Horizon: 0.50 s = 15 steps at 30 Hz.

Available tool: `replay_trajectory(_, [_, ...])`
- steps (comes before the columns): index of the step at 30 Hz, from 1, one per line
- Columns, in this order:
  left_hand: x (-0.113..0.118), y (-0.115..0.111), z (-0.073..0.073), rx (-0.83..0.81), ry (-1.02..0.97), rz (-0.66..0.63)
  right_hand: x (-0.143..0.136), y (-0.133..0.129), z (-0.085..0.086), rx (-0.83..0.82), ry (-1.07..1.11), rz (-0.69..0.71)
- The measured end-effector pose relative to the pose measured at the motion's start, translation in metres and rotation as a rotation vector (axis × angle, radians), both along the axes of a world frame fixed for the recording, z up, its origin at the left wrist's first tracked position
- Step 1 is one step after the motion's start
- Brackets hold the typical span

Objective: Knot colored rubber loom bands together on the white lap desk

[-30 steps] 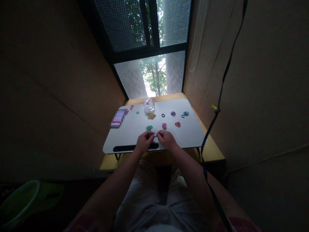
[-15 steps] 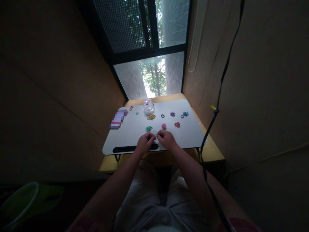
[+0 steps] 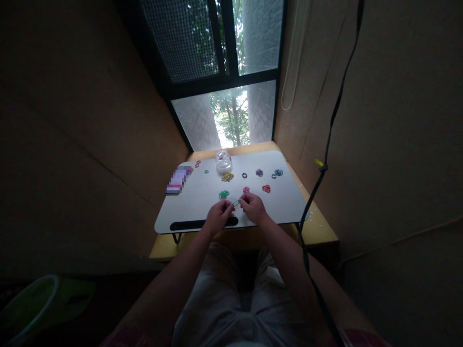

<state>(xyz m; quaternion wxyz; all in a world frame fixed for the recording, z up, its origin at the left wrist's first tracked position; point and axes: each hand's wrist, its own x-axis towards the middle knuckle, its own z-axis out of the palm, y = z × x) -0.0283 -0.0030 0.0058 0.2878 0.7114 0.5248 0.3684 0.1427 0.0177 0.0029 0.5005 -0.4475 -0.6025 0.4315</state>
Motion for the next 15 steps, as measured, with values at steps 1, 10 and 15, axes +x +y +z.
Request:
replay_trajectory(1, [0.0000, 0.0002, -0.0003, -0.001, 0.004, -0.002, 0.0002, 0.0005, -0.0001, 0.003, 0.003, -0.002])
replay_trajectory(10, [0.0004, 0.0007, 0.0000, -0.007, 0.028, -0.014, 0.0029, 0.0012, 0.0042, 0.026, 0.024, -0.044])
replay_trajectory(15, [0.0011, -0.0002, 0.0010, -0.016, 0.041, -0.003, 0.0012, 0.0001, 0.0001, 0.096, -0.090, -0.019])
